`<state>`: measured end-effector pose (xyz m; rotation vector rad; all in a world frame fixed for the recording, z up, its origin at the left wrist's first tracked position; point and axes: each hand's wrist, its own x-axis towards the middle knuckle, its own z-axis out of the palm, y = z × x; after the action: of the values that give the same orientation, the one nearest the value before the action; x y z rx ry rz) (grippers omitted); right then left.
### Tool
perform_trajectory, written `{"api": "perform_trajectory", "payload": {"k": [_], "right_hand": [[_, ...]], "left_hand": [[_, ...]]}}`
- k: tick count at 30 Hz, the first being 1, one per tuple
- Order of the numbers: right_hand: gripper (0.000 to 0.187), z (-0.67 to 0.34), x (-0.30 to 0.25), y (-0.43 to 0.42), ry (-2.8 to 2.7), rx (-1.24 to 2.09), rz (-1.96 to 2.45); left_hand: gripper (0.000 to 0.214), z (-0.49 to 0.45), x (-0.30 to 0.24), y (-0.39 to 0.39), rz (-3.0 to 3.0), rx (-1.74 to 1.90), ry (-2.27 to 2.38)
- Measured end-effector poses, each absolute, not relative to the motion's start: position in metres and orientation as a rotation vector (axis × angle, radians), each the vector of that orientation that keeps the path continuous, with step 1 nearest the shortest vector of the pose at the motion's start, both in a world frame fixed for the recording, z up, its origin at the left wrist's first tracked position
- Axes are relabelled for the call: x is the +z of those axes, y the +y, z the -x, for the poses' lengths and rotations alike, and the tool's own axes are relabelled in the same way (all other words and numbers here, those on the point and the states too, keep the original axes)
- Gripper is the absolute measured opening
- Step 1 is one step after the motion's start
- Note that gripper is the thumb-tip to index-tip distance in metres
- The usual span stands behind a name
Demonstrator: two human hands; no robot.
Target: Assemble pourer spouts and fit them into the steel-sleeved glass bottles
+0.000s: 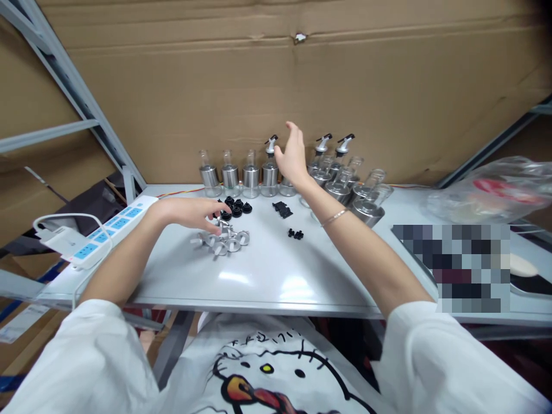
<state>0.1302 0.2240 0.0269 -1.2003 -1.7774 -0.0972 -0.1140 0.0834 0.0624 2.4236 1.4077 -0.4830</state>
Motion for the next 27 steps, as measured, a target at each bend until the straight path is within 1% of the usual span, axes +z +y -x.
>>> {"api": "perform_trajectory", "payload": {"k": [4, 9, 12, 14, 18, 20, 22, 23, 26, 27], "right_hand": [[0.053, -0.124, 0.022, 0.25, -1.957, -0.159, 1.215], [0.041, -0.116, 0.018, 0.249, -1.941, 0.001, 1.219], [0.039, -0.115, 0.018, 0.241, -1.918, 0.02, 1.201], [0.038, -0.116, 0.018, 0.234, -1.901, 0.007, 1.156], [0.034, -0.123, 0.026, 0.215, -1.827, -0.052, 0.987], [0.034, -0.128, 0.035, 0.201, -1.794, -0.081, 0.909], [0.036, -0.132, 0.044, 0.182, -1.752, -0.077, 0.834], [0.038, -0.133, 0.047, 0.171, -1.719, -0.048, 0.786], [0.04, -0.135, 0.051, 0.135, -1.64, 0.13, 0.619], [0.039, -0.134, 0.05, 0.122, -1.624, 0.186, 0.571]], "left_hand": [[0.064, 0.112, 0.058, 0.085, -2.454, -0.493, 1.398], [0.065, 0.109, 0.059, 0.083, -2.423, -0.495, 1.402], [0.065, 0.108, 0.064, 0.08, -2.407, -0.487, 1.409], [0.06, 0.109, 0.069, 0.077, -2.424, -0.467, 1.402], [0.041, 0.107, 0.078, 0.064, -2.517, -0.33, 1.414], [0.033, 0.099, 0.078, 0.052, -2.598, -0.145, 1.495], [0.03, 0.086, 0.072, 0.041, -2.637, 0.215, 1.539], [0.033, 0.078, 0.066, 0.038, -2.591, 0.419, 1.458], [0.062, 0.055, 0.04, 0.036, -2.396, 1.172, 1.083], [0.069, 0.048, 0.029, 0.037, -2.331, 1.33, 0.985]]}}
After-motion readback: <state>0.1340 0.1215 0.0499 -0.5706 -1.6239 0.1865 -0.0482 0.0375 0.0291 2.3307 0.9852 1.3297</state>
